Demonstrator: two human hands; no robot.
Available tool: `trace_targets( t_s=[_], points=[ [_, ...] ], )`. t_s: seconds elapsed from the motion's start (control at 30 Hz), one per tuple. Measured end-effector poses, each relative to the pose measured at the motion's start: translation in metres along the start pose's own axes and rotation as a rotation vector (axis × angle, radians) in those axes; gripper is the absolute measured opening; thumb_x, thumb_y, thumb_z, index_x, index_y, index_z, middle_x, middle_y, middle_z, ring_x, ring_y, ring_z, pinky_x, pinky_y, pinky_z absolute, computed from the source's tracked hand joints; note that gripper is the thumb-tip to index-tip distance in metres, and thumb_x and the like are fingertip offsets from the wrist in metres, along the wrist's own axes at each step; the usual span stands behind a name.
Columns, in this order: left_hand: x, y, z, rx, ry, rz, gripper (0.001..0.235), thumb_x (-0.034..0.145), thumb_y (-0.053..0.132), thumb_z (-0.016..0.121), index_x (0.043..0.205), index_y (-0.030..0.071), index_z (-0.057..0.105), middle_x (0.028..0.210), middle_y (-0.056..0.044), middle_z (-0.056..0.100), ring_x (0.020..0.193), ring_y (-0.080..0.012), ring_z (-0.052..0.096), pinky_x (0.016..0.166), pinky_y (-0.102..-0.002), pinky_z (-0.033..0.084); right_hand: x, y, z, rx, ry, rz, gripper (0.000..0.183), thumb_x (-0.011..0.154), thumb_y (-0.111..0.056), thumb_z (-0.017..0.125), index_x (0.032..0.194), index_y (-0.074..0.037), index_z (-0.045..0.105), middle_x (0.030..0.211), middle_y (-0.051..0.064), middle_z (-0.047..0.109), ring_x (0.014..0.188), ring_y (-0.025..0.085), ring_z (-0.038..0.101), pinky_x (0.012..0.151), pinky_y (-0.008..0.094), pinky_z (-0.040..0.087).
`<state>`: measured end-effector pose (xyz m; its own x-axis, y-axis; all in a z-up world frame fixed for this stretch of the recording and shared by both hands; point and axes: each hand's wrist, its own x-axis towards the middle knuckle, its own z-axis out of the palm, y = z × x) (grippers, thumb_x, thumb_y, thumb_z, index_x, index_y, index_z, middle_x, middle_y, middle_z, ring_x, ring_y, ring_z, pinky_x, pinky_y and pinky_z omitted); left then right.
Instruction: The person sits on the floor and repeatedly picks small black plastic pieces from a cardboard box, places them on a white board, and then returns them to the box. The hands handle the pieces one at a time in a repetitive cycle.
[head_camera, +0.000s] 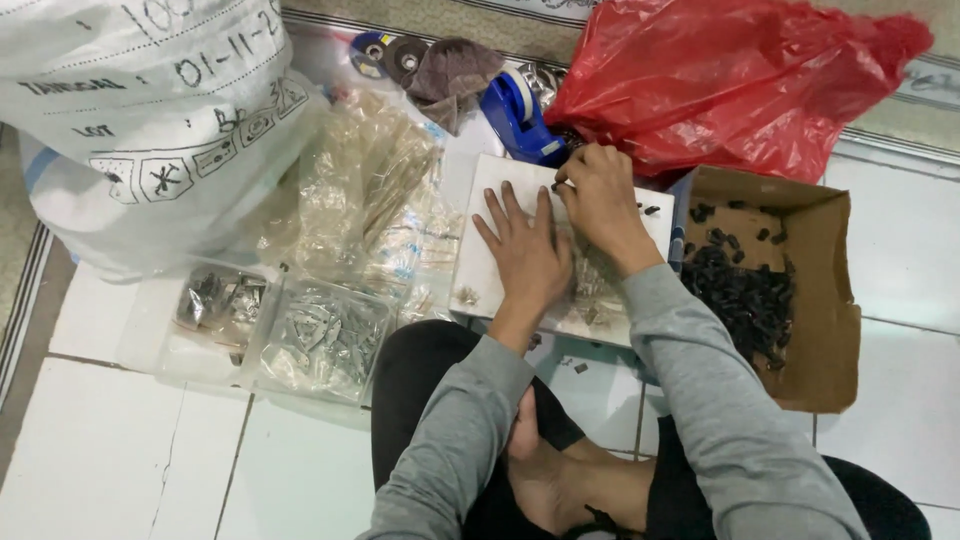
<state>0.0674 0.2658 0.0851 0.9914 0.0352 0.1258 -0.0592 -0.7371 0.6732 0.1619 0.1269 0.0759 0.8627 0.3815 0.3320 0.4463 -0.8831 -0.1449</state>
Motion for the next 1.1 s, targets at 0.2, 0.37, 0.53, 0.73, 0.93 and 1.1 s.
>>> trace_targets(
  t_s=[0.2,0.37,0.53,0.73,0.93,1.1],
  points=[
    [0.002,0.003,0.002,0.088,-0.056,-0.038,0.065,0.096,0.033,0.056,0.155,0.01,0.043,0.164,-0.034,0.017,0.155,-0.0529,0.0,0.117,-0.073,-0.01,-0.001,0.006,0.011,-0.02,-0.018,-0.039,0.012,0.083,-0.018,0.08,0.093,-0.016,0.073,0.105,0.006,0.062,0.104,0.029,0.057,0.097,0.043,0.039],
    [0.002,0.006,-0.001,0.105,-0.094,-0.057,0.066,0.094,0.035,0.055,0.155,0.013,0.042,0.166,-0.033,0.015,0.155,-0.0517,-0.002,0.118,-0.073,-0.01,-0.001,0.003,0.011,-0.015,-0.043,-0.024,0.014,0.084,-0.016,0.08,0.096,-0.017,0.074,0.105,0.006,0.062,0.103,0.028,0.057,0.097,0.042,0.04],
    [0.002,0.007,-0.004,0.104,-0.121,-0.072,0.067,0.094,0.034,0.054,0.156,0.014,0.041,0.167,-0.032,0.012,0.156,-0.0508,-0.004,0.118,-0.072,-0.011,-0.003,0.0,0.007,-0.001,-0.075,0.0,0.018,0.083,-0.016,0.08,0.1,-0.017,0.074,0.105,0.006,0.062,0.103,0.029,0.057,0.097,0.043,0.04],
    [0.002,0.004,0.0,0.09,-0.125,-0.075,0.068,0.094,0.034,0.055,0.157,0.011,0.039,0.166,-0.032,0.012,0.156,-0.0506,-0.004,0.118,-0.072,-0.011,-0.005,-0.004,-0.014,0.05,-0.087,0.034,0.03,0.085,-0.014,0.079,0.114,-0.016,0.072,0.108,0.008,0.061,0.108,0.03,0.055,0.099,0.043,0.039],
    [0.003,-0.017,0.032,-0.128,0.305,0.119,0.016,0.089,0.024,0.068,0.094,0.013,0.057,0.095,-0.003,0.047,0.113,-0.0313,0.049,0.102,-0.052,0.032,-0.039,0.026,-0.082,0.12,0.062,0.017,0.025,0.088,-0.011,0.081,0.111,-0.01,0.074,0.104,0.011,0.061,0.1,0.035,0.057,0.09,0.044,0.043],
    [-0.015,-0.008,0.045,-0.342,0.2,0.382,0.03,0.088,0.015,0.07,0.062,0.018,0.055,0.053,0.005,0.047,0.054,-0.0192,0.051,0.059,-0.032,0.045,-0.12,0.059,-0.154,0.122,-0.002,0.135,0.016,0.093,-0.009,0.076,0.109,-0.004,0.075,0.097,0.016,0.065,0.1,0.039,0.063,0.097,0.043,0.046]
  ],
)
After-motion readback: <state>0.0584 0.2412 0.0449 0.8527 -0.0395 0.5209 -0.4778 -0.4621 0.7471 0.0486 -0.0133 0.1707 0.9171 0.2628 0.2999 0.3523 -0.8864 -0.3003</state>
